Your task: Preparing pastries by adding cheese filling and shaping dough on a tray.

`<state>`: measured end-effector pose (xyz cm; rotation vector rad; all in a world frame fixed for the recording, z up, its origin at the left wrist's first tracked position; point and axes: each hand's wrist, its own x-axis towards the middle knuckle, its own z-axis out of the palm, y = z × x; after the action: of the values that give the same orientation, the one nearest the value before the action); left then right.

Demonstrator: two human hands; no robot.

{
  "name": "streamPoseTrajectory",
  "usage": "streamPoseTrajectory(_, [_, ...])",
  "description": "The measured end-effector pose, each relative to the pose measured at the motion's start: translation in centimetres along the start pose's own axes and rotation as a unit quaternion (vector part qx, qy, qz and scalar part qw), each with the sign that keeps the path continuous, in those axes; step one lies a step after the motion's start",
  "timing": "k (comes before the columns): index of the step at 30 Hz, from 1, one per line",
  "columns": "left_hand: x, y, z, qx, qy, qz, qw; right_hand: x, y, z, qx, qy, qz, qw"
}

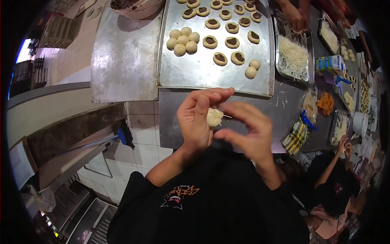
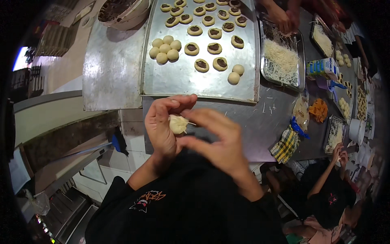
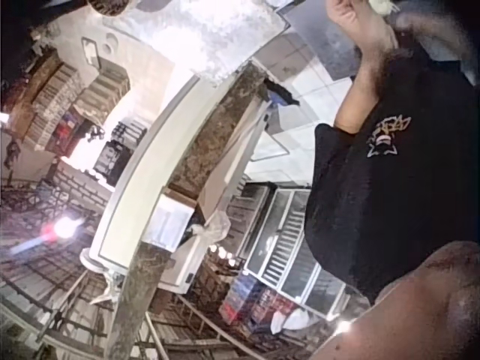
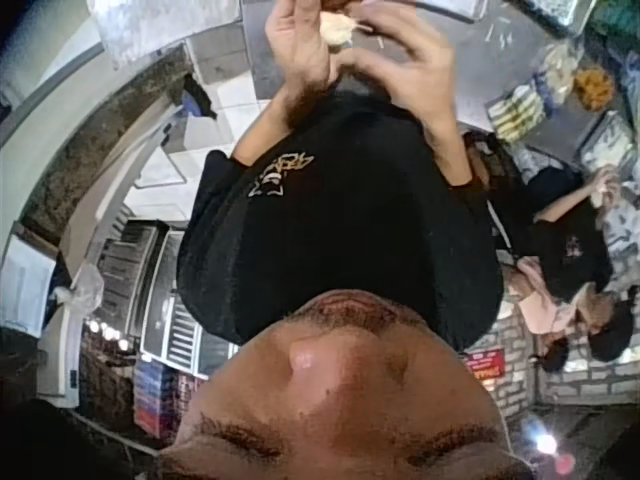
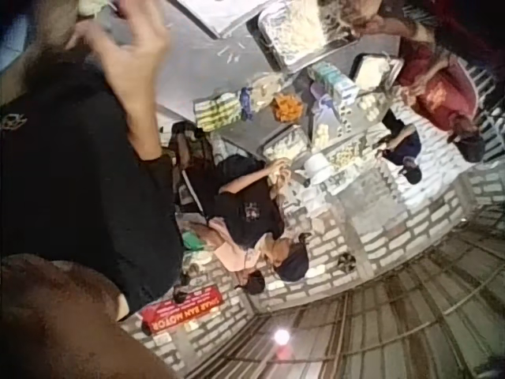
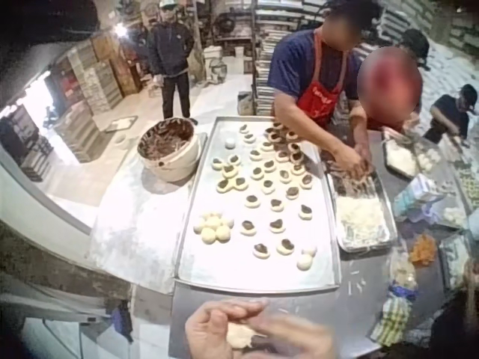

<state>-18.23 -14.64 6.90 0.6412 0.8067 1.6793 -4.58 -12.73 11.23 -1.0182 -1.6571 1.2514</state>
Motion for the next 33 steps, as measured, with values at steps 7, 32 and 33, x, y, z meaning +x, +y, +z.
streamPoseTrajectory(7, [2.0, 2.2, -0.6, 0.243, -0.089, 0.249, 0.933, -0.3, -0.8, 1.1, 0.007, -0.003, 0.009, 1.000])
streamPoseTrajectory(32, [0.5, -2.7, -4.2, -0.100, 0.166, -0.431, 0.881, 0.6, 13.4, -4.6, 0.025, 0.271, 0.270, 0.924])
streamPoseTrajectory(33, [0.7, -2.7, -4.3, -0.101, 0.163, -0.435, 0.880, 1.0, 15.1, -6.3, 0.018, 0.313, 0.285, 0.906])
